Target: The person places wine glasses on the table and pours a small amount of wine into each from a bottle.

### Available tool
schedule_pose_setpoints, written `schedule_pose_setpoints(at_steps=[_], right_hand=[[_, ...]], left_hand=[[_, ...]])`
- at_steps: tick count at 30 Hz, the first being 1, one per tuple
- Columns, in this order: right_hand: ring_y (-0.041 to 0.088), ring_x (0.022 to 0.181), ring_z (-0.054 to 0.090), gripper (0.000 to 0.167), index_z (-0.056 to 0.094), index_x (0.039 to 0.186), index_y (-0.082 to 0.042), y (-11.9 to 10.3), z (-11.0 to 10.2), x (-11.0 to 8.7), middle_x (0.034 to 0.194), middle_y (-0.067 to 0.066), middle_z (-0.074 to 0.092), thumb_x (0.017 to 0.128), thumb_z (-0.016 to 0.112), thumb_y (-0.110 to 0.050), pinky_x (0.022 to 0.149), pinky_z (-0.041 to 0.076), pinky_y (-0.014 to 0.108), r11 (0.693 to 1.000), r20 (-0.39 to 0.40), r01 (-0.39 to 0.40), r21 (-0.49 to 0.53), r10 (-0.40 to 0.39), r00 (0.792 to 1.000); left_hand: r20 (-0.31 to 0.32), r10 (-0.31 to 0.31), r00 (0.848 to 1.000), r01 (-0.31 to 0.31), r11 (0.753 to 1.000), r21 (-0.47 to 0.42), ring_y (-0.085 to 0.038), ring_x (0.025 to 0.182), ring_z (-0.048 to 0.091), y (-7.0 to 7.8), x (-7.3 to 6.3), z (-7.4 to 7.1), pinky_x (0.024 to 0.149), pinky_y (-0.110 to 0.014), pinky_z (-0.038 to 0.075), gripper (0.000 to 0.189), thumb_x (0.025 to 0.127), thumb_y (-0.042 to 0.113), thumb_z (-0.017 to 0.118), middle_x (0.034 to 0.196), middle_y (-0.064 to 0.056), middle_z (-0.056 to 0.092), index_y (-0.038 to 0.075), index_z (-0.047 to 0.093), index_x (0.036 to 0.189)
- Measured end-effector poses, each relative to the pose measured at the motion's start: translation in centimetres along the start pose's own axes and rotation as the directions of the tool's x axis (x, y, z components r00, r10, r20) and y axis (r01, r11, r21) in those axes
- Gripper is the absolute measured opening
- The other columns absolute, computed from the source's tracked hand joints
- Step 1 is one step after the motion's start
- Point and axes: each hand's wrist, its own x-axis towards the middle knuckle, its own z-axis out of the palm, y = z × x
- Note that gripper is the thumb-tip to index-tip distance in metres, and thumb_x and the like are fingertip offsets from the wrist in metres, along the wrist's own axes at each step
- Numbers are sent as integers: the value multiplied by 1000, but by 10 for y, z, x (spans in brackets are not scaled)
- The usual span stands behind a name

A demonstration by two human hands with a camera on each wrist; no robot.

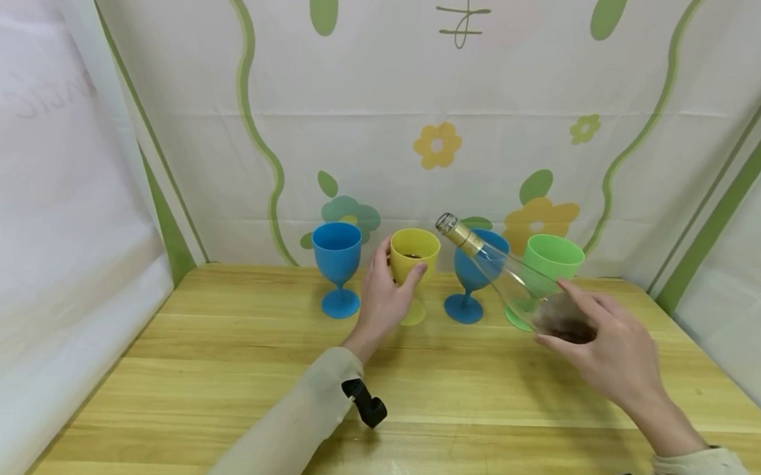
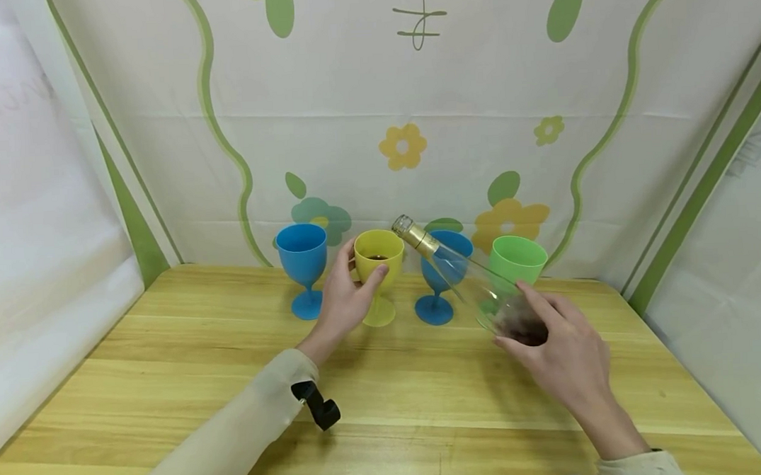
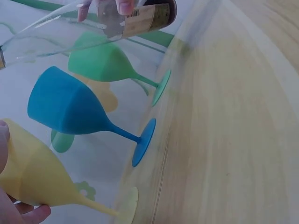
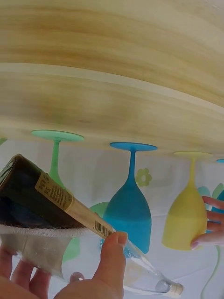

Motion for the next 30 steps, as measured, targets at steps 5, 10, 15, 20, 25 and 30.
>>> schedule_pose_setpoints(at_steps=[5,10,15,20,25,30], right_hand=[[48,93,68,98,63,149,-25,-2,2,0,116,22,71,59,103,-33,57,46,54,1000,-15,-7,13,8,1000],[48,91,69,99,63,148,-24,-5,4,-1,116,21,71,57,103,-30,55,45,49,1000,-37,3,29,-2,999],[48,90,69,99,63,148,-24,-6,4,-1,117,21,71,58,103,-30,54,44,46,999,-40,2,34,0,999],[46,88,68,99,64,148,-23,-8,5,0,114,21,71,56,103,-29,55,43,43,999,-62,24,39,-22,998],[42,88,68,99,65,146,-21,-11,8,2,111,20,72,55,103,-29,57,46,43,998,-83,39,40,-36,996],[41,90,69,99,65,146,-22,-16,10,5,112,20,72,54,104,-30,59,49,48,998,-83,47,42,-44,996]], left_hand=[[-18,-14,1000,14,1000,5,-31,136,57,-2,6,3,112,-53,53,80,101,46,72,153,-11,53,15,33,164],[-32,-30,999,30,999,11,-31,135,57,-4,12,5,113,-53,52,79,101,46,72,153,-10,54,15,34,164],[-30,-44,999,44,999,7,-33,142,53,-5,14,2,117,-55,49,85,99,48,73,157,-10,51,14,32,165],[-32,-50,998,50,999,5,-35,148,48,-6,7,-7,120,-56,46,90,97,52,75,162,-9,48,13,33,165],[-58,-21,998,21,1000,2,-32,146,51,-5,-4,-18,117,-52,50,85,97,50,76,162,-10,51,11,38,163],[-84,-6,996,5,1000,-16,-28,143,55,-2,-14,-29,114,-48,52,80,97,47,76,157,-8,55,11,43,160]])
